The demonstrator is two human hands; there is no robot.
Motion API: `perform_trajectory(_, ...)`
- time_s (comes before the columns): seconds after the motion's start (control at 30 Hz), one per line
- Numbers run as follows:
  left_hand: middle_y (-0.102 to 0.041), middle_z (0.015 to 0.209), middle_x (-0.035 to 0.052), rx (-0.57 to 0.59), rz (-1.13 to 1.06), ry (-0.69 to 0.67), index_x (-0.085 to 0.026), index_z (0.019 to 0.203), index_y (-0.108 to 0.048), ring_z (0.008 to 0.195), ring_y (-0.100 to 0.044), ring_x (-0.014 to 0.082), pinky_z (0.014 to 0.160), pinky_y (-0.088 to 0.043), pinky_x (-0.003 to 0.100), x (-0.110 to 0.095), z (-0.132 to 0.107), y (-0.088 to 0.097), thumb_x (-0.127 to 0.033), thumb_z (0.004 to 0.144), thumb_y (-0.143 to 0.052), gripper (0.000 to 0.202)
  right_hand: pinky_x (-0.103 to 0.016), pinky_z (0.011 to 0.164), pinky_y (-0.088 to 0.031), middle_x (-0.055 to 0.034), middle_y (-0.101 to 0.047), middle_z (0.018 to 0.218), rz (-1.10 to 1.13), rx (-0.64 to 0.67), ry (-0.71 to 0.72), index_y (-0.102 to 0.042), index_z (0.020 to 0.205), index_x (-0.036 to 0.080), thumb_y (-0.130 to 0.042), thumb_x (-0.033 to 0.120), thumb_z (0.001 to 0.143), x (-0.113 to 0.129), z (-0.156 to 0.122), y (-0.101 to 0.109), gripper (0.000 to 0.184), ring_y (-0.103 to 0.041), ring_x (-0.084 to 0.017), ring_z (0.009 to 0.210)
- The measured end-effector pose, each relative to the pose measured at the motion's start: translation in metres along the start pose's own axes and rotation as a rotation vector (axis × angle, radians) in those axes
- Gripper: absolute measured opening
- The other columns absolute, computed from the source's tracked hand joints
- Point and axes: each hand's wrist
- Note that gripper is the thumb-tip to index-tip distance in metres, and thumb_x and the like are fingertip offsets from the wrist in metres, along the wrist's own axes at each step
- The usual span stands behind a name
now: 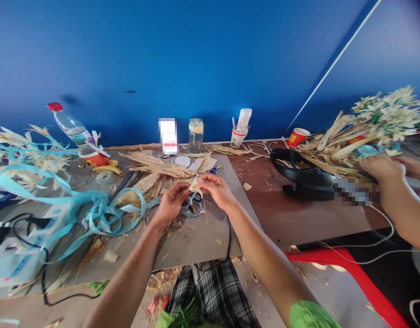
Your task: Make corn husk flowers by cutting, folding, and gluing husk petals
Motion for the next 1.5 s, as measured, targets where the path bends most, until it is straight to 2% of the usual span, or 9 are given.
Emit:
perform_trajectory(0.17, -0.065, 0.086, 0.0032, 0.011, 0.064, -0.088, -0.017, 0.094, -0.065, 0.078, -0.057, 0.0141, 0.074, -0.045, 0.026, 0.006, 0.002, 0.004, -0.031, 0.067, -0.073, 0.031, -0.023, 0.054, -0.03, 0.003, -0.049, 0.056, -0.017, -0.029, 0.001, -0.062, 0.069, 0.016, -0.069, 0.043, 0.067, 0.004, -0.002, -0.003, 0.028, -0.04, -0.009, 0.055)
perform_trajectory(0.37, -0.065, 0.079, 0.0019, -0.085, 0.161, -0.126, -0.018, 0.084, -0.068, 0.075, -0.056, 0.0137, 0.07, -0.044, 0.025, 0.009, 0.005, 0.007, -0.028, 0.072, -0.067, 0.016, -0.024, 0.054, -0.029, 0.0027, -0.049, 0.056, -0.047, -0.027, 0.015, -0.064, 0.072, 0.016, -0.066, 0.049, 0.071, 0.002, -0.002, -0.002, 0.033, -0.041, -0.009, 0.054)
perform_trajectory(0.57, -0.066, 0.081, 0.0023, -0.166, 0.188, -0.167, -0.018, 0.078, -0.069, 0.075, -0.058, 0.0144, 0.071, -0.045, 0.025, 0.006, 0.006, 0.007, -0.026, 0.07, -0.068, 0.012, -0.024, 0.053, -0.031, 0.0013, -0.05, 0.062, 0.028, -0.282, 0.055, -0.064, 0.072, 0.016, -0.063, 0.054, 0.073, -0.009, 0.007, 0.006, 0.037, -0.041, -0.009, 0.054)
perform_trajectory(0.73, -0.066, 0.079, 0.002, -0.203, 0.186, -0.171, -0.017, 0.077, -0.068, 0.074, -0.058, 0.0141, 0.071, -0.045, 0.026, 0.003, 0.007, 0.008, -0.027, 0.067, -0.07, 0.014, -0.024, 0.049, -0.027, 0.0025, -0.048, 0.06, 0.002, -0.299, 0.033, -0.062, 0.071, 0.017, -0.063, 0.052, 0.073, -0.012, 0.011, 0.01, 0.035, -0.038, -0.008, 0.05)
perform_trajectory(0.93, -0.065, 0.075, 0.0007, -0.252, 0.094, -0.118, -0.016, 0.077, -0.064, 0.067, -0.058, 0.0124, 0.067, -0.047, 0.026, -0.003, 0.006, 0.009, -0.032, 0.064, -0.073, 0.023, -0.024, 0.049, -0.027, 0.0036, -0.046, 0.057, -0.197, -0.303, 0.033, -0.06, 0.073, 0.018, -0.06, 0.047, 0.075, -0.008, 0.009, 0.007, 0.03, -0.038, -0.01, 0.051)
perform_trajectory(1.2, -0.065, 0.072, 0.0003, -0.238, -0.015, -0.104, -0.016, 0.077, -0.063, 0.066, -0.058, 0.0123, 0.067, -0.046, 0.026, -0.004, 0.007, 0.01, -0.031, 0.063, -0.075, 0.024, -0.024, 0.053, -0.032, 0.0022, -0.05, 0.062, -0.285, -0.162, 0.091, -0.061, 0.08, 0.017, -0.057, 0.044, 0.078, -0.008, 0.005, 0.003, 0.028, -0.041, -0.01, 0.054)
perform_trajectory(1.33, -0.064, 0.066, -0.0016, -0.253, -0.098, -0.117, -0.017, 0.078, -0.063, 0.063, -0.057, 0.0102, 0.067, -0.045, 0.024, 0.001, 0.011, 0.016, -0.032, 0.063, -0.075, 0.024, -0.025, 0.058, -0.038, -0.0007, -0.057, 0.069, -0.387, -0.215, 0.136, -0.06, 0.082, 0.017, -0.054, 0.038, 0.079, -0.009, 0.006, 0.003, 0.022, -0.046, -0.012, 0.059)
perform_trajectory(1.5, -0.063, 0.068, -0.0029, -0.285, -0.231, -0.132, -0.017, 0.078, -0.061, 0.065, -0.058, 0.0088, 0.068, -0.045, 0.022, 0.006, 0.015, 0.02, -0.027, 0.06, -0.078, 0.026, -0.027, 0.07, -0.043, -0.0046, -0.061, 0.083, -0.562, -0.347, 0.236, -0.062, 0.082, 0.018, -0.051, 0.028, 0.078, -0.009, 0.006, 0.008, 0.015, -0.054, -0.015, 0.074)
Point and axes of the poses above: each hand's wrist, its own z-axis towards the middle knuckle, its own y-axis out of the back of the hand, x = y × z
